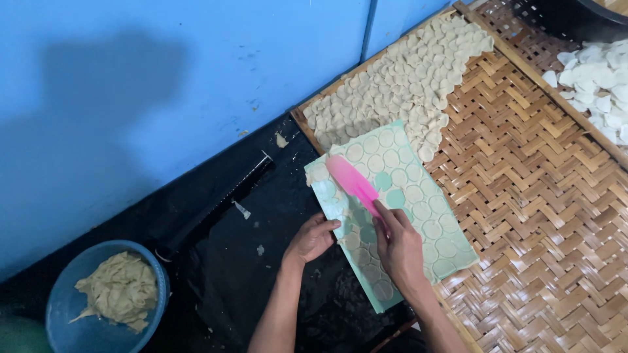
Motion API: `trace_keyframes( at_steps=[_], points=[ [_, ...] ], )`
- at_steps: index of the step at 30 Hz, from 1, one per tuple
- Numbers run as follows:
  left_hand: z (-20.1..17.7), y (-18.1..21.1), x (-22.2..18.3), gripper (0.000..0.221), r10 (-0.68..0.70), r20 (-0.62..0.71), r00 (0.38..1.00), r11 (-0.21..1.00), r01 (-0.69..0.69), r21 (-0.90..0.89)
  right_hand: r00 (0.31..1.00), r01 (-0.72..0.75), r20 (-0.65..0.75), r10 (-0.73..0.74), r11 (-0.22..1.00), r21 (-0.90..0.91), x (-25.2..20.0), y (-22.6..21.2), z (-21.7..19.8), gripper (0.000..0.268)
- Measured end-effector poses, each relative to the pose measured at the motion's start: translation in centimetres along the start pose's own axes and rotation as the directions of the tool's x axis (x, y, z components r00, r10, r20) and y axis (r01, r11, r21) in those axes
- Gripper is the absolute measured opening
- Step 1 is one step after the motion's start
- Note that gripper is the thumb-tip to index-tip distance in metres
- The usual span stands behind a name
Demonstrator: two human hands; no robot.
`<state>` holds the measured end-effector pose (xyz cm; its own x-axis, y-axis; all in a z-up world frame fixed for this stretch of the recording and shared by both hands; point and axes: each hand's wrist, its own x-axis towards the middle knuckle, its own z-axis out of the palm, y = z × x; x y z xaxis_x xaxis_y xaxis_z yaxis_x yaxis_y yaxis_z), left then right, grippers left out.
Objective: Transferring small circular dough cutouts from a thin sheet onto a woven drying tray using a spatula.
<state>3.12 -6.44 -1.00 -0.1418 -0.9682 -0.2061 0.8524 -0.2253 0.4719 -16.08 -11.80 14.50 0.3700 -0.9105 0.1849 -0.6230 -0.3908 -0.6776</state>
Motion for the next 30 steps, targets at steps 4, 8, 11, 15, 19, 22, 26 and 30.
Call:
trace_keyframes(
  at_steps=[4,8,11,15,19,22,26,30],
  points=[
    [1.0,0.5,-0.3,0.036,0.006,-0.008,1.0,1.0,-0.006,0.008,1.0,0.013,0.007,-0.013,1.0,-0.004,0.3,0.0,0.3,0.035],
    [0.5,0.1,-0.2,0.036,-0.003,-0.034,0.999,1.0,0.004,0.023,0.999,-0.001,0.042,0.003,0.998,-0.062,0.3,0.1,0.3,0.041],
    [0.6,0.1,-0.2,0.036,0.011,-0.02,1.0,0.999,-0.011,0.033,0.998,-0.012,0.065,0.019,0.994,-0.107,0.0,0.2,0.2,0.043],
    [1.1,0.3,-0.1,0.038,0.022,-0.02,1.0,0.998,-0.021,0.061,0.996,-0.027,0.078,0.04,0.987,-0.158,-0.5,-0.1,-0.6,0.041],
    [0.8,0.3,-0.1,0.039,0.019,-0.03,0.999,0.998,-0.017,0.061,0.994,-0.054,0.089,0.07,0.984,-0.17,-0.4,-1.5,-1.7,0.041],
    [0.6,0.1,-0.1,0.04,0.01,-0.022,1.0,0.998,-0.008,0.064,0.996,-0.04,0.076,0.049,0.992,-0.124,-0.3,-1.9,-1.7,0.04],
    [-0.1,-0.3,0.1,0.036,0.007,-0.031,1.0,0.998,-0.005,0.059,0.996,0.012,0.088,-0.007,0.998,-0.064,0.2,-2.4,-0.9,0.039],
    [-0.6,-0.5,0.1,0.035,0.012,-0.029,1.0,0.998,-0.01,0.057,0.993,0.044,0.117,-0.036,0.997,-0.066,0.4,-2.2,0.0,0.04]
  ],
)
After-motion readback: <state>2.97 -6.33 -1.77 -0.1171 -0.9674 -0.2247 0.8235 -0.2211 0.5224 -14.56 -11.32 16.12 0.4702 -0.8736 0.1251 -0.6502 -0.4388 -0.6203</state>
